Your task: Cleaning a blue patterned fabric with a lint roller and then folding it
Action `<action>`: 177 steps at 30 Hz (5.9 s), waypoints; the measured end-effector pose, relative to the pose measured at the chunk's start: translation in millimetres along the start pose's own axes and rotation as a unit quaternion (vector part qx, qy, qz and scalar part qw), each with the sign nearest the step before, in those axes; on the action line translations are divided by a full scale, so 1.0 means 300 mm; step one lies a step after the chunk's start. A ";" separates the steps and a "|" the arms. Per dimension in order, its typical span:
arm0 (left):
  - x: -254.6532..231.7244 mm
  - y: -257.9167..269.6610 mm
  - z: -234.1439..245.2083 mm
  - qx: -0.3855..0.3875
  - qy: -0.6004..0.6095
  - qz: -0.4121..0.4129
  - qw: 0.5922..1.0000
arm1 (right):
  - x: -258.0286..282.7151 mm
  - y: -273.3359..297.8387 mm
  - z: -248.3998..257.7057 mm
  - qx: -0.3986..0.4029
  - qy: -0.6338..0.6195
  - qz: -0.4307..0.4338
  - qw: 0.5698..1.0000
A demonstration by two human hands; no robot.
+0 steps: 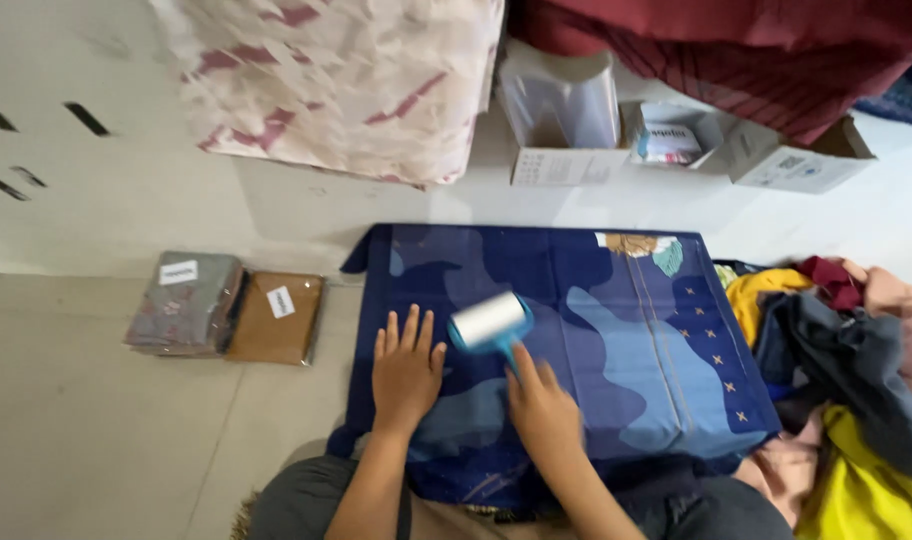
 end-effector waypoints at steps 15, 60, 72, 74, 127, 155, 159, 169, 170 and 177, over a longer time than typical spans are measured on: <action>-0.022 -0.002 0.028 0.021 -0.010 -0.016 1.000 | -0.275 -0.037 0.022 0.048 -0.015 -0.102 0.993; 0.011 -0.008 -0.034 0.081 -0.026 0.009 0.996 | -0.517 -0.284 -0.086 0.072 -0.026 -0.122 0.990; 0.008 -0.009 -0.046 0.109 -0.039 0.025 0.993 | -0.613 0.474 0.413 0.099 0.043 -0.241 0.965; 0.004 -0.011 -0.039 0.116 -0.035 0.030 0.992 | -0.646 0.399 0.392 0.104 0.063 -0.232 0.965; 0.079 -0.009 -0.137 0.096 -0.066 0.037 0.992 | -1.069 -0.470 -0.036 0.029 -0.012 -0.184 0.982; 0.224 -0.042 -0.225 -0.123 0.178 0.065 0.974 | -1.206 -0.764 0.628 -0.032 -0.055 -0.232 0.971; 0.194 0.054 0.111 -0.199 0.316 0.050 0.926 | -1.247 -0.636 0.656 -0.114 -0.290 -0.286 0.906; 0.467 0.311 0.073 0.266 0.441 0.323 0.794 | -1.293 0.298 0.288 -0.121 -0.365 -0.331 0.862; 0.433 0.314 0.104 0.263 0.442 0.327 0.793 | -1.295 0.357 0.239 -0.117 -0.366 -0.328 0.863; 0.349 0.341 0.126 0.332 0.198 0.266 0.883 | -1.392 0.572 -0.002 -0.141 -0.480 -0.334 0.799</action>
Point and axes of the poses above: each hand's wrist, its own y-axis away from the middle knuckle, its own z-axis out of the back of the hand, x = y × z, the point moved 6 cm from there along -y, towards the middle knuckle, and after that the axes turned 3 degrees about z, right-handed, at the moved point
